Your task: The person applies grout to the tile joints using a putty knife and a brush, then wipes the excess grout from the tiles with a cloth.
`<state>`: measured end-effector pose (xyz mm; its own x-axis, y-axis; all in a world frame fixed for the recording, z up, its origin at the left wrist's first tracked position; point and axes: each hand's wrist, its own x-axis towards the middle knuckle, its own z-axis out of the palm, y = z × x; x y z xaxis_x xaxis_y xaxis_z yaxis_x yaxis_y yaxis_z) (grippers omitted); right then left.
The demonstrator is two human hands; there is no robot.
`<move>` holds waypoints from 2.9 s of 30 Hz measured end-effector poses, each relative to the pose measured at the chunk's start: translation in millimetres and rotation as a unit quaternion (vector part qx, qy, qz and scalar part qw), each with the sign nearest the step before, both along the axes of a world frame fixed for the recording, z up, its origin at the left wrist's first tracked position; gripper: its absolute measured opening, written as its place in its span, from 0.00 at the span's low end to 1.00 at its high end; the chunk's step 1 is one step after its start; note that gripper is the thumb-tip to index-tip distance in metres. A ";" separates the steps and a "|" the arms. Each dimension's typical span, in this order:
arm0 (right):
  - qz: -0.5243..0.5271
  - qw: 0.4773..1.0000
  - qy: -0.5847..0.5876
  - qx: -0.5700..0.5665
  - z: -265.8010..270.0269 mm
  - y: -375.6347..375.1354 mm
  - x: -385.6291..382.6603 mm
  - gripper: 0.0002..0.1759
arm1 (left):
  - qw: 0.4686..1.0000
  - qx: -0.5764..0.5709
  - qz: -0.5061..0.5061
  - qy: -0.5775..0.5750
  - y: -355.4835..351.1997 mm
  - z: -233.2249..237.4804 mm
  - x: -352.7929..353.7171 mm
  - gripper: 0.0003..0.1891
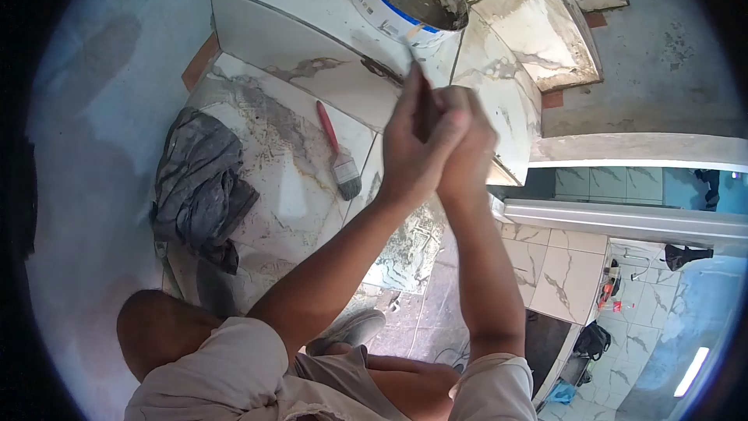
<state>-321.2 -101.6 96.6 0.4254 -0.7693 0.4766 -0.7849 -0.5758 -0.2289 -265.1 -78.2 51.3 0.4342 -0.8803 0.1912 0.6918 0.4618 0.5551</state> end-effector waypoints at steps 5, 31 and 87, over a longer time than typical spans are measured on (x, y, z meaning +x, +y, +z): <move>-0.012 0.999 0.036 0.039 41.1 8.1 7.0 0.06 | 0.997 0.016 0.042 0.057 9.3 27.3 -13.3 0.45; 0.065 0.991 -0.073 0.096 -50.8 4.8 32.5 0.08 | 0.981 0.138 0.109 -0.075 5.4 -52.1 16.8 0.43; 0.068 0.978 -0.162 0.114 -69.4 -4.3 61.8 0.10 | 0.977 0.106 0.125 -0.132 -5.8 -51.0 63.4 0.38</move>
<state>-259.3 -105.9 27.1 0.3857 -0.8183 0.4260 -0.5695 -0.5745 -0.5879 -201.8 -84.0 0.4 0.6015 -0.7846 0.1502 0.3910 0.4531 0.8011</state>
